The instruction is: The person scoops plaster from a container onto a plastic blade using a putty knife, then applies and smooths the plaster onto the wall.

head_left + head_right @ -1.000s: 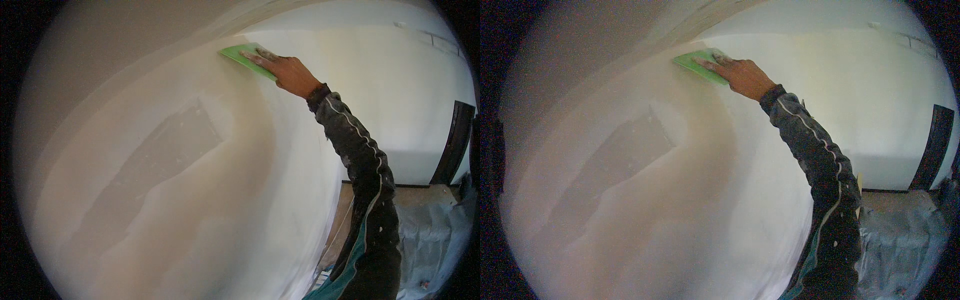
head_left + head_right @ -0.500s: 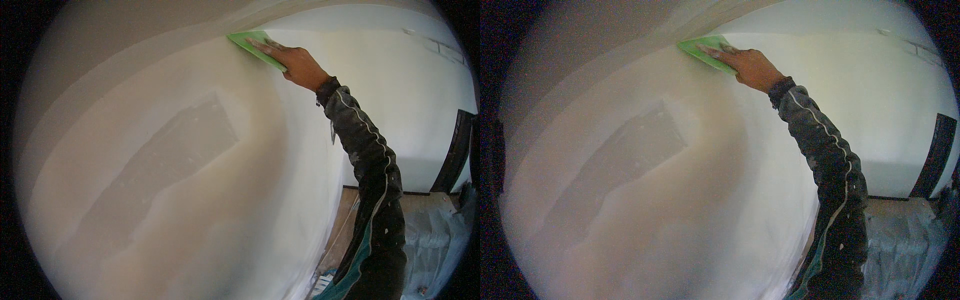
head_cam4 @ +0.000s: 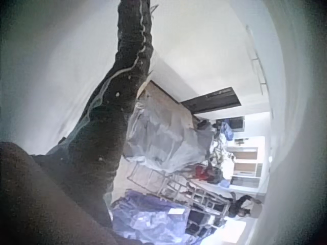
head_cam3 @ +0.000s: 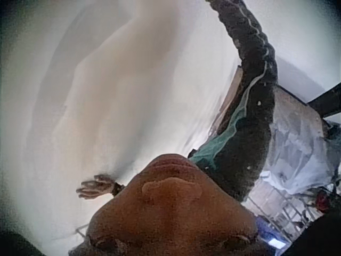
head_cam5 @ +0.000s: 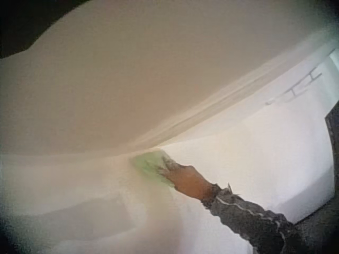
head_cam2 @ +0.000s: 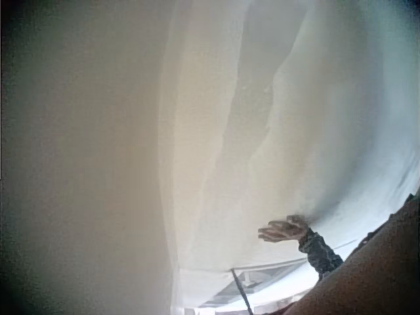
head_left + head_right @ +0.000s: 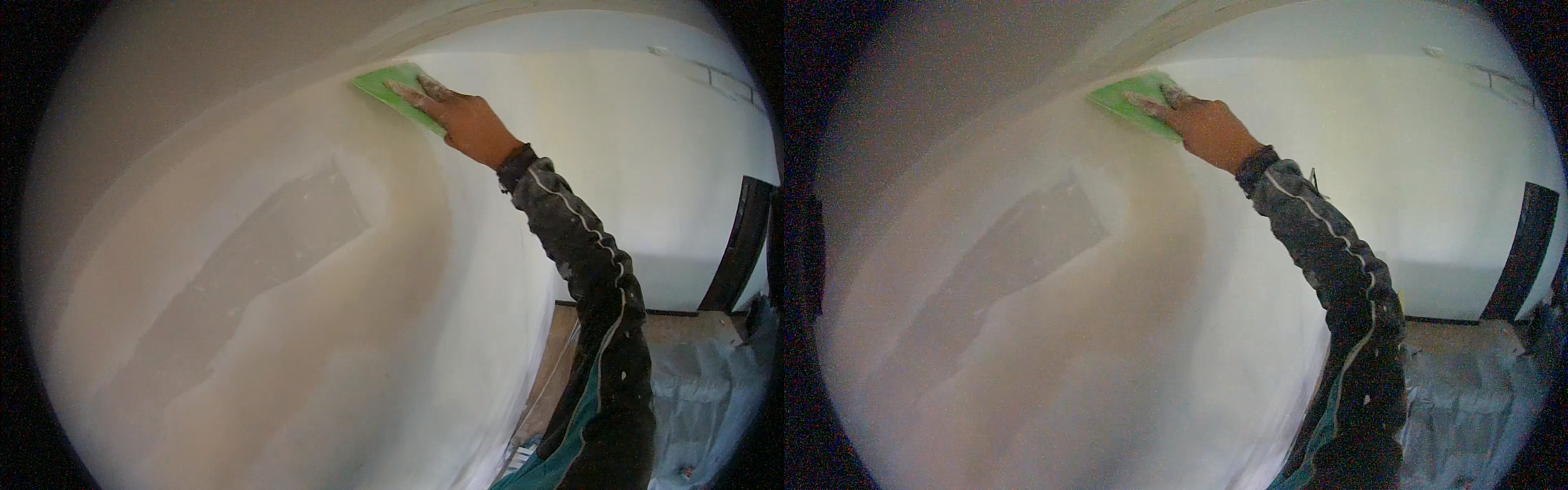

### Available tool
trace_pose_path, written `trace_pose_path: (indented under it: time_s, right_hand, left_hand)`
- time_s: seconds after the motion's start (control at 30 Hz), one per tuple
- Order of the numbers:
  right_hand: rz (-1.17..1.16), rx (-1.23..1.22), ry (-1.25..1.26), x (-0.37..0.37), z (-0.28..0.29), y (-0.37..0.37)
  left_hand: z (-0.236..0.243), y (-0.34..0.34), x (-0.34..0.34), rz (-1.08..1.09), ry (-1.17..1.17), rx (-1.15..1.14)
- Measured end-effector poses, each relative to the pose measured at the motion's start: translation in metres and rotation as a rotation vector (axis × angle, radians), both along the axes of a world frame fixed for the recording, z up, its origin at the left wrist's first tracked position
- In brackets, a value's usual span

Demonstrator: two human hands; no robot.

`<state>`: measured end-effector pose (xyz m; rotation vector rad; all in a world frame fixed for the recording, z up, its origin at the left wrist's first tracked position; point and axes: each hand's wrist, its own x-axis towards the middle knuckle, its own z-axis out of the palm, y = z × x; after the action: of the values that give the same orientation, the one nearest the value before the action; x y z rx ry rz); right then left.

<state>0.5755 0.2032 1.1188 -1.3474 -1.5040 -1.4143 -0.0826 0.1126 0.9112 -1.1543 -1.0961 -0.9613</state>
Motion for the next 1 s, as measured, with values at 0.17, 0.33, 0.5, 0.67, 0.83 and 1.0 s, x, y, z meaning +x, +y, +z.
trace_pose_path:
  time_s: [0.17,0.33,0.5,0.67,0.83,1.0]
  right_hand:
    - [-0.001,0.091,-0.005,0.000,0.006,-0.017]
    - [-0.040,-0.025,0.090,-0.030,0.013,-0.056]
    - [-0.078,-0.236,-0.040,0.002,-0.007,-0.121]
    - [-0.104,-0.140,0.003,0.005,0.009,-0.112]
    - [-0.074,-0.142,-0.001,-0.001,0.018,-0.109]
    - [-0.052,-0.111,0.019,0.006,0.012,-0.118]
  left_hand:
    - [-0.004,-0.069,0.024,0.092,0.010,0.010]
    - [0.026,-0.103,0.001,0.042,0.005,0.003]
    - [0.026,-0.121,0.001,-0.023,0.002,0.001]
    - [0.003,-0.121,-0.009,-0.020,-0.008,-0.003]
    - [-0.001,-0.139,-0.005,-0.078,-0.053,-0.027]
    - [-0.002,-0.148,-0.001,-0.081,-0.048,-0.024]
